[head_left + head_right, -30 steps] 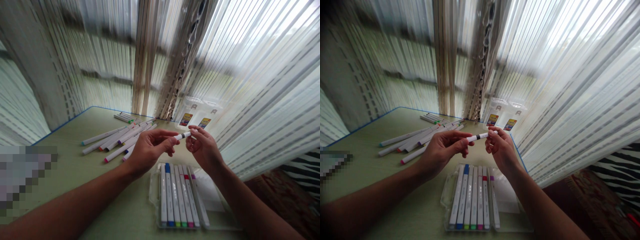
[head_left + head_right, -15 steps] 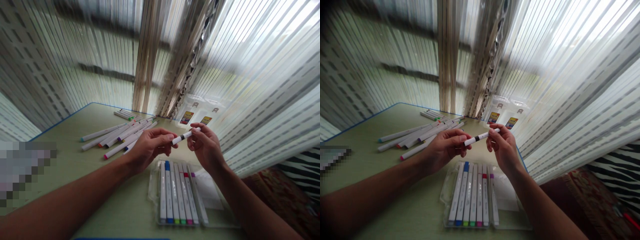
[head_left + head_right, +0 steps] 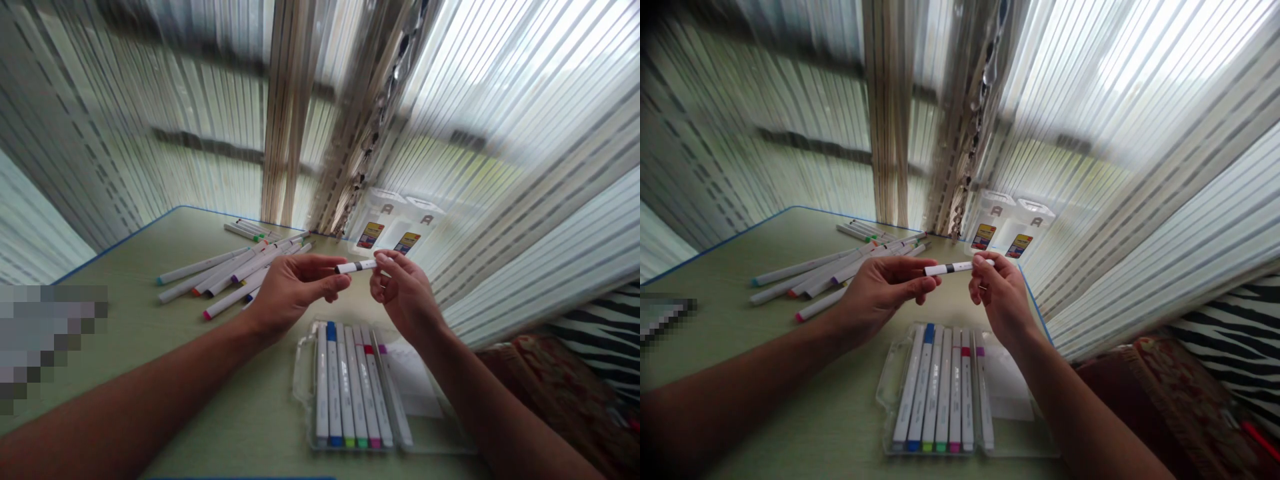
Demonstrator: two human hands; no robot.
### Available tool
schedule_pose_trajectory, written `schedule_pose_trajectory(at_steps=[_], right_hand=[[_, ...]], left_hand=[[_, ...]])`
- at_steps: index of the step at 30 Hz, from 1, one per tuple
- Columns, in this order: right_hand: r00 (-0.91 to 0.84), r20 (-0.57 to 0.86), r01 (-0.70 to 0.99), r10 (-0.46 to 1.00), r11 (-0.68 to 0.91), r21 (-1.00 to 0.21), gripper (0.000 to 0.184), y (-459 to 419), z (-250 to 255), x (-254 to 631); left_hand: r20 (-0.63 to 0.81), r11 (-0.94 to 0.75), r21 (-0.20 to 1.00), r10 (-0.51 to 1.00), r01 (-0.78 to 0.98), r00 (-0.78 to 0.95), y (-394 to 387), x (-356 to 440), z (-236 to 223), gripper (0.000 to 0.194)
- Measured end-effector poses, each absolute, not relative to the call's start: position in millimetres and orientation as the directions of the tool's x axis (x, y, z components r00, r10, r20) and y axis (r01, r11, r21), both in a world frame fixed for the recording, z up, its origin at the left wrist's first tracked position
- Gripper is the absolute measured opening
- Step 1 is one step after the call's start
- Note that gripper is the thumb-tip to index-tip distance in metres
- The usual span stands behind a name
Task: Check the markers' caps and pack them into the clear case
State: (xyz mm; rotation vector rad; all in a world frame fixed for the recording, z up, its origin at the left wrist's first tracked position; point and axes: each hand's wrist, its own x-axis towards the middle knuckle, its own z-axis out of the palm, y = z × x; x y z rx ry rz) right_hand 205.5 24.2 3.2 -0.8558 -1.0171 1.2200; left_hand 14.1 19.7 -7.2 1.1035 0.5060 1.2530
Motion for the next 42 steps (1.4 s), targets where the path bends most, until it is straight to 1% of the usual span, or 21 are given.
schedule_pose_trajectory(at_steps=[8,12,16,20,23,27,33,38,42], right_hand=[[0.057,0.184,-0.318,0.981,0.192,-0.928,0.021,23.2,4.2,205.3],[0.075,0.226,-0.29,0.971,0.238,-0.927,0.021,22.6,4.6,205.0],[0.094,0.275,-0.249,0.957,0.29,-0.924,0.02,21.5,5.5,204.2],[0.109,0.301,-0.224,0.947,0.318,-0.921,0.02,20.5,5.9,203.7],[0.123,0.299,-0.215,0.946,0.32,-0.923,0.021,20.8,6.1,203.5],[0.145,0.29,-0.213,0.946,0.317,-0.924,0.021,21.9,6.1,203.9],[0.177,0.365,-0.147,0.914,0.391,-0.908,0.019,21.9,3.8,205.1],[0.187,0.413,-0.089,0.891,0.434,-0.897,0.018,20.5,2.6,205.7],[0.186,0.419,-0.081,0.889,0.439,-0.895,0.016,20.1,1.6,206.2]], left_hand=[[0.206,-0.037,0.869,0.934,-0.493,0.293,18.5,13.2,-5.0,0.023],[0.153,0.037,0.849,0.937,-0.527,0.313,17.8,14.0,-2.5,0.019],[0.097,0.107,0.831,0.938,-0.545,0.333,17.9,14.6,-1.6,0.024],[0.076,0.135,0.822,0.937,-0.553,0.341,18.6,15.0,-2.1,0.028],[0.091,0.119,0.826,0.937,-0.551,0.339,19.1,14.9,-2.5,0.026],[0.142,0.057,0.847,0.934,-0.529,0.329,19.5,13.9,-3.1,0.024],[0.143,0.001,0.893,0.948,-0.45,0.284,19.5,12.6,-3.9,0.025],[0.1,0.031,0.885,0.962,-0.465,0.254,20.5,13.3,-2.9,0.018],[0.087,0.045,0.876,0.964,-0.48,0.25,21.4,13.3,-3.3,0.019]])
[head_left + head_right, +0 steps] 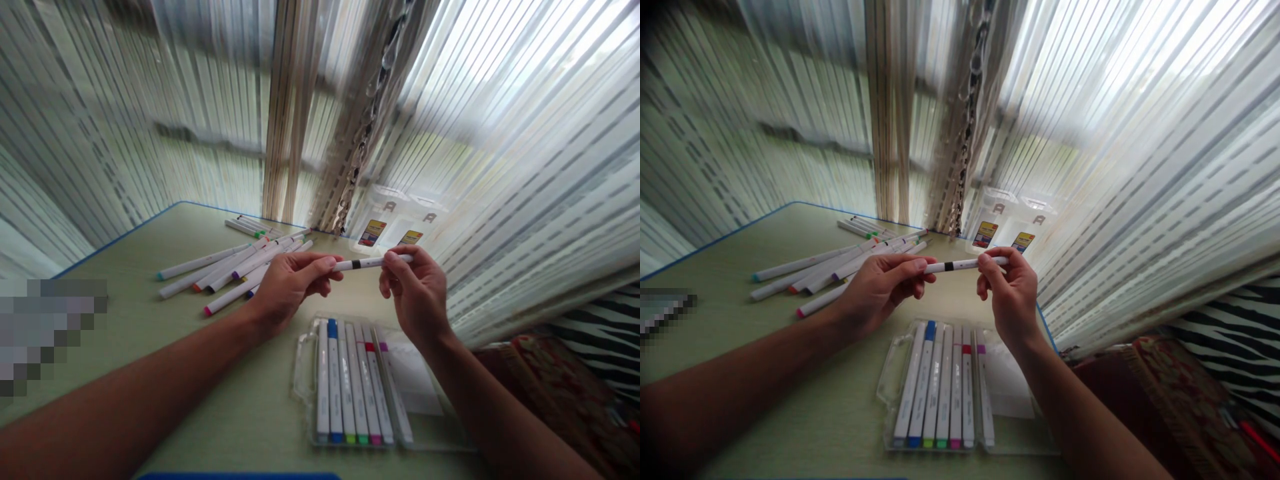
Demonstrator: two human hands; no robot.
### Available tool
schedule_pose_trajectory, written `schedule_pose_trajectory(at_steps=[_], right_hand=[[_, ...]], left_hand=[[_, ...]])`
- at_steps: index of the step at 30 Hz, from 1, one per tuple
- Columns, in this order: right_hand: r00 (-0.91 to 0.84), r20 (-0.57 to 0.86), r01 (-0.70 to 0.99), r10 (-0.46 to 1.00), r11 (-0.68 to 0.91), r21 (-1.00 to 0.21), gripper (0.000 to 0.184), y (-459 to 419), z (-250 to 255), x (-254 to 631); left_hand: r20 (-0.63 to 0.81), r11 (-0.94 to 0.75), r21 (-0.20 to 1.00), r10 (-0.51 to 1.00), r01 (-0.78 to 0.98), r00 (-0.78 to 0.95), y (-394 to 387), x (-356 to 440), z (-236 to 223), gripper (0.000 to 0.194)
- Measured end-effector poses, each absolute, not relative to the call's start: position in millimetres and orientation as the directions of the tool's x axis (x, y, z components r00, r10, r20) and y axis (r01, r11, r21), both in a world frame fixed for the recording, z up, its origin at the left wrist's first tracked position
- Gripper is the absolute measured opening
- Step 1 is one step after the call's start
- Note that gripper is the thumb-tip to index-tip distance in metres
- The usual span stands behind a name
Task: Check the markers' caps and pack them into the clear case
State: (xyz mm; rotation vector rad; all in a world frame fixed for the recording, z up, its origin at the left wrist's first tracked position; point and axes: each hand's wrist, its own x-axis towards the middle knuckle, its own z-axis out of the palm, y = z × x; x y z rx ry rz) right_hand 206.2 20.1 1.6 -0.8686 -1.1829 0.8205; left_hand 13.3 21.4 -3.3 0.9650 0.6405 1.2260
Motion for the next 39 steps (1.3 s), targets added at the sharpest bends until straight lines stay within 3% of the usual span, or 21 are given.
schedule_pose_trajectory(at_steps=[14,20,39], right_hand=[[0.186,0.419,-0.104,0.889,0.441,-0.891,0.013,20.4,1.2,206.5],[0.163,0.475,-0.065,0.865,0.49,-0.87,0.012,19.6,-1.4,206.3],[0.094,0.494,0.005,0.864,0.496,-0.868,0.012,18.1,-5.0,206.3]], left_hand=[[0.188,-0.067,0.909,0.947,-0.411,0.261,23.3,10.4,-7.5,0.02],[0.185,-0.078,0.914,0.953,-0.397,0.24,25.2,10.2,-11.1,0.014],[0.165,-0.088,0.944,0.961,-0.319,0.224,26.2,10.5,-13.3,0.02]])
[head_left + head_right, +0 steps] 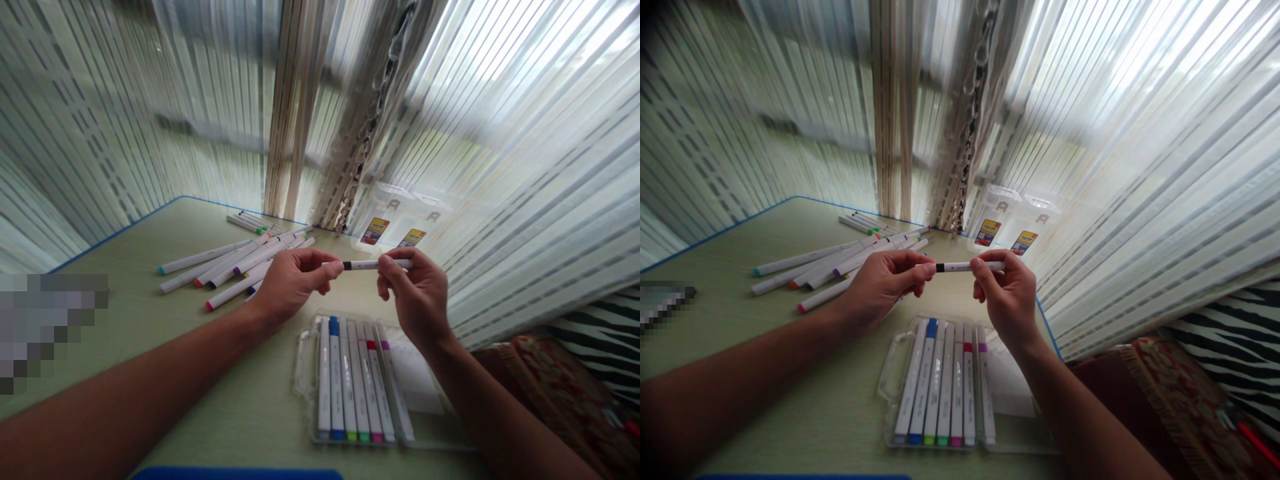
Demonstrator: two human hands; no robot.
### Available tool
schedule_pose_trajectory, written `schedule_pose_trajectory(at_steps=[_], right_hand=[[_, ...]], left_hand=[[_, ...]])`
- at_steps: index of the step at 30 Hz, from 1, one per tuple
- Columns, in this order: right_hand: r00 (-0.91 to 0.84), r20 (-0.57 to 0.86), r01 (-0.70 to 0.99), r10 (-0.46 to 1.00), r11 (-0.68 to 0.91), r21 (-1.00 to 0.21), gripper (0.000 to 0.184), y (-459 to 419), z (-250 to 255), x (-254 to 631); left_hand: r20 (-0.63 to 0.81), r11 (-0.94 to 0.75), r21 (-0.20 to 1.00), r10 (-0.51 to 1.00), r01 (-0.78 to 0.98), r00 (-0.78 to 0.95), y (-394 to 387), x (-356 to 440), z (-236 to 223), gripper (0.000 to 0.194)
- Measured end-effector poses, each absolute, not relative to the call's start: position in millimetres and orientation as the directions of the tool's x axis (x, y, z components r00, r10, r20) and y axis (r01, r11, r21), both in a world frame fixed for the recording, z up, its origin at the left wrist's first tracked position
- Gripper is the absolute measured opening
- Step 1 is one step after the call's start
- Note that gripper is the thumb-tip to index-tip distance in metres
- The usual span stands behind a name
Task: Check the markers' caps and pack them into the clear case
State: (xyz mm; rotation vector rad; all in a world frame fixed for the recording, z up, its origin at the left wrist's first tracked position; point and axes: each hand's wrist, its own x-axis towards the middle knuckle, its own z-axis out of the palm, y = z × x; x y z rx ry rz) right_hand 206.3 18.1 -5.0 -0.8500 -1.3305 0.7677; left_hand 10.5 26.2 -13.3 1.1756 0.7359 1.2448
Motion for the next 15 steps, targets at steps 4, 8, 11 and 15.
schedule_pose_trajectory(at_steps=[4,8,11,15], right_hand=[[0.092,0.498,0.03,0.862,0.497,-0.867,0.013,17.8,-4.8,206.2],[0.087,0.498,0.039,0.863,0.496,-0.867,0.013,17.9,-4.6,206.3],[0.074,0.495,0.046,0.866,0.493,-0.869,0.013,18.1,-4.8,206.5],[0.067,0.484,0.047,0.873,0.482,-0.875,0.013,18.2,-4.8,206.9]], left_hand=[[0.151,-0.064,0.941,0.959,-0.332,0.242,26.0,10.8,-13.0,0.021],[0.155,-0.069,0.943,0.957,-0.325,0.246,26.0,10.6,-12.8,0.02],[0.165,-0.081,0.943,0.955,-0.322,0.245,26.7,10.2,-13.5,0.02],[0.164,-0.075,0.94,0.954,-0.332,0.251,27.0,10.3,-14.0,0.02]])
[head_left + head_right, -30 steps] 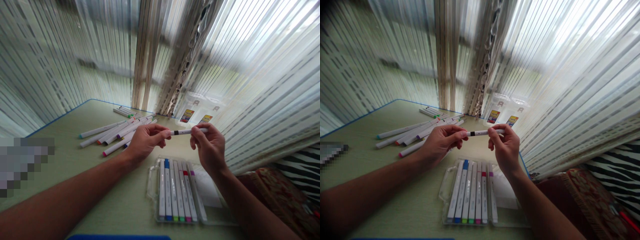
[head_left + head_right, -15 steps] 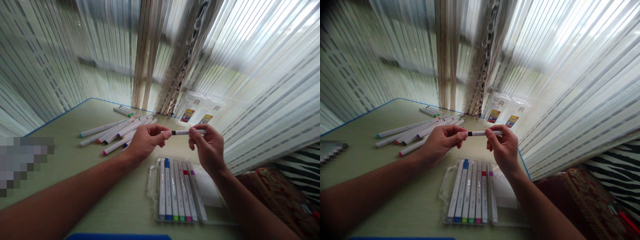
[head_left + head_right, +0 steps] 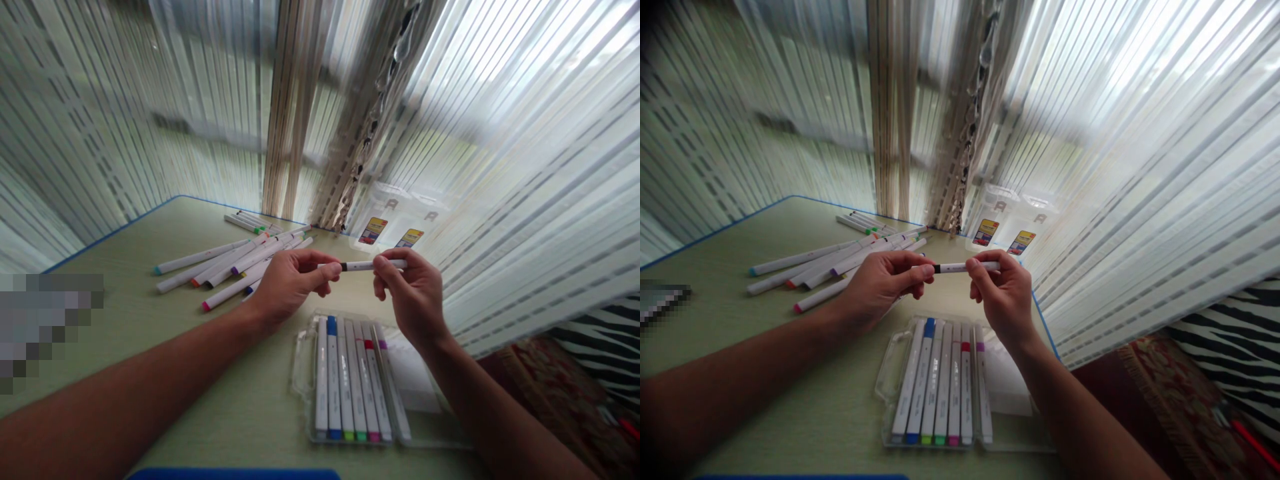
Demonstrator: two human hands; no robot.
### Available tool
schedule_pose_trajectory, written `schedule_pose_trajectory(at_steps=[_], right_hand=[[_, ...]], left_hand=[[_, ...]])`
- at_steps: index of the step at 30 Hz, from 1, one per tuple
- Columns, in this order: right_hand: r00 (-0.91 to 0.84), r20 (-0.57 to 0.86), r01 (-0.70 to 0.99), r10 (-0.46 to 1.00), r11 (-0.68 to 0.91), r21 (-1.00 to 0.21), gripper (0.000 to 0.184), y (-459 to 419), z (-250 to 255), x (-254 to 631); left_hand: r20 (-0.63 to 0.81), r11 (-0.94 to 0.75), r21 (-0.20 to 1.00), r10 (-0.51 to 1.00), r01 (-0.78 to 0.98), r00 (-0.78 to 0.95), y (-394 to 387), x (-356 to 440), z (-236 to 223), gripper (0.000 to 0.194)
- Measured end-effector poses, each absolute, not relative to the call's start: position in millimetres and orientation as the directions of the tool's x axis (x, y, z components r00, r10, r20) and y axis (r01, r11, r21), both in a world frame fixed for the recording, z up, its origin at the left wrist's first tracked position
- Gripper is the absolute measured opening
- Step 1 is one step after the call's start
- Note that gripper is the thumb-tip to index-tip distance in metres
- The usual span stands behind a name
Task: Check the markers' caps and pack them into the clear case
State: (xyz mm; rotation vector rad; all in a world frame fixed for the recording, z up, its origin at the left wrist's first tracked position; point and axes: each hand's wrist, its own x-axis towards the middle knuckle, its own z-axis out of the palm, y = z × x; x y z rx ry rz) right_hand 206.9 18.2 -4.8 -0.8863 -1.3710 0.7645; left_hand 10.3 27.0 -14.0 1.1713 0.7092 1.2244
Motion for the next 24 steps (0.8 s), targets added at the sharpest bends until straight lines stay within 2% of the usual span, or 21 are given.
schedule_pose_trajectory(at_steps=[10,17,24], right_hand=[[0.055,0.479,0.058,0.876,0.476,-0.878,0.014,17.3,-3.4,206.6],[0.044,0.447,0.099,0.894,0.441,-0.892,0.017,17.5,-1.9,206.9],[0.078,0.401,0.03,0.913,0.4,-0.916,0.017,20.5,-2.8,207.9]], left_hand=[[0.111,-0.015,0.934,0.962,-0.356,0.25,25.3,11.6,-11.9,0.021],[0.135,-0.039,0.935,0.958,-0.352,0.254,24.1,10.8,-11.0,0.019],[0.146,-0.026,0.917,0.95,-0.397,0.276,21.4,11.4,-7.5,0.02]])
